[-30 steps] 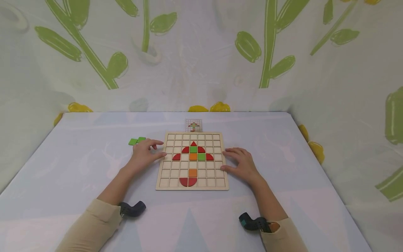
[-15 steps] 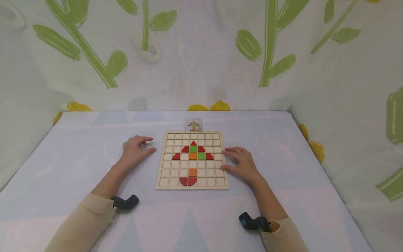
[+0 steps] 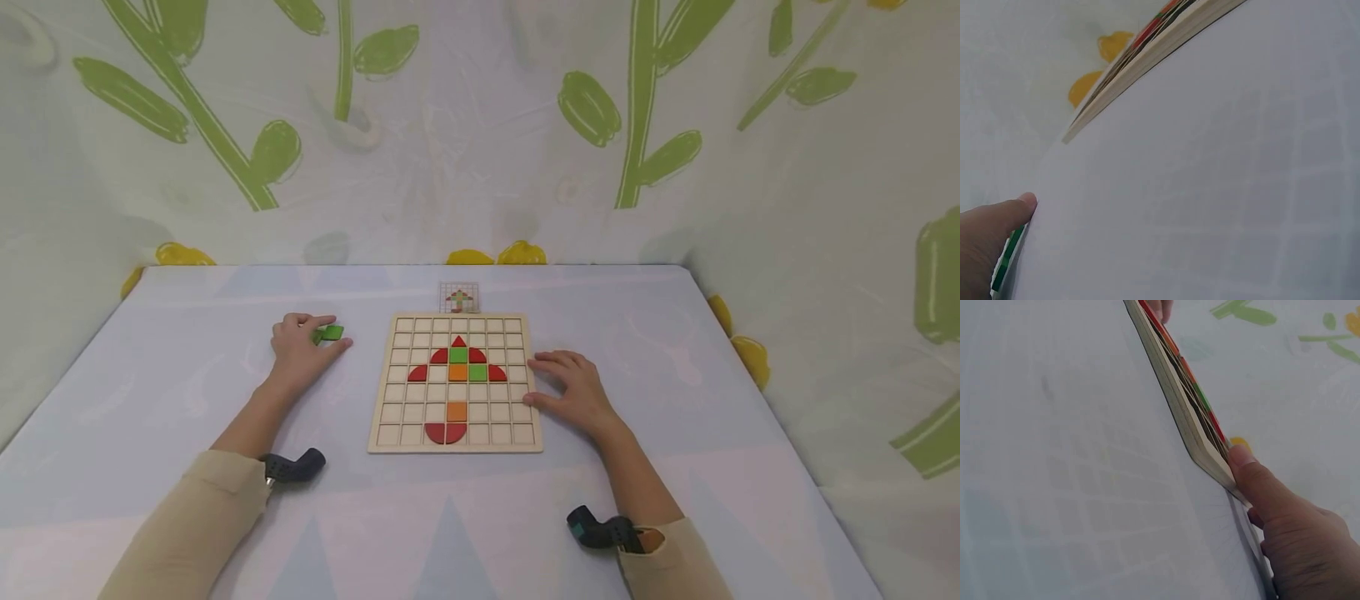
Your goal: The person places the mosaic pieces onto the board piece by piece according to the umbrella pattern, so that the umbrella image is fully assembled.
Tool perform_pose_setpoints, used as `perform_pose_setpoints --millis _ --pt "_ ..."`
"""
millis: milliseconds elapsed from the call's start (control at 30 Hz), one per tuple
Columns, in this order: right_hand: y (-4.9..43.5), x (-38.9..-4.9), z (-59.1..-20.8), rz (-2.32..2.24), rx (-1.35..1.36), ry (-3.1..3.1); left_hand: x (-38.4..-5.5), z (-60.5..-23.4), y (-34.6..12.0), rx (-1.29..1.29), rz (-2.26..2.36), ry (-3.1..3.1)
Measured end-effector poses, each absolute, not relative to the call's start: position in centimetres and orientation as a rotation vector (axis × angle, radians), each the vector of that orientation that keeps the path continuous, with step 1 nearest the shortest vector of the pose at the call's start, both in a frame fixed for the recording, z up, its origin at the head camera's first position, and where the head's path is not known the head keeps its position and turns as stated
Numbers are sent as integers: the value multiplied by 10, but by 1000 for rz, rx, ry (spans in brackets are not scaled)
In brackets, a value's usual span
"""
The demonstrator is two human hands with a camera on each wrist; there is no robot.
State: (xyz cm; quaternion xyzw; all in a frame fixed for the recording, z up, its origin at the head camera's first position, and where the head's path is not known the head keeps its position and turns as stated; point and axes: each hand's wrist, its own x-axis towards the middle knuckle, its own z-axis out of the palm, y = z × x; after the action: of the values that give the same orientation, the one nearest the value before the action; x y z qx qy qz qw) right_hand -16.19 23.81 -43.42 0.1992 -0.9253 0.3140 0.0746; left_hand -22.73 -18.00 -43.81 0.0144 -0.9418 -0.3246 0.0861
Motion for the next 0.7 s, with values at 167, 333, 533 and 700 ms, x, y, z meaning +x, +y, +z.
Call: perform_pose_setpoints --millis 167,333,533,700 --pt "238 -163 -436 926 601 -2770 -226 -438 -181 59 -994 -2801" --pt "238 -163 -437 935 601 -2772 -225 -440 -182 11 -934 -2834" --pt "239 -163 -438 928 611 -2757 -223 -442 -181 -98 -857 -2828" --pt "240 -164 -438 909 622 -2751 -222 -441 -179 -187 -895 -2817"
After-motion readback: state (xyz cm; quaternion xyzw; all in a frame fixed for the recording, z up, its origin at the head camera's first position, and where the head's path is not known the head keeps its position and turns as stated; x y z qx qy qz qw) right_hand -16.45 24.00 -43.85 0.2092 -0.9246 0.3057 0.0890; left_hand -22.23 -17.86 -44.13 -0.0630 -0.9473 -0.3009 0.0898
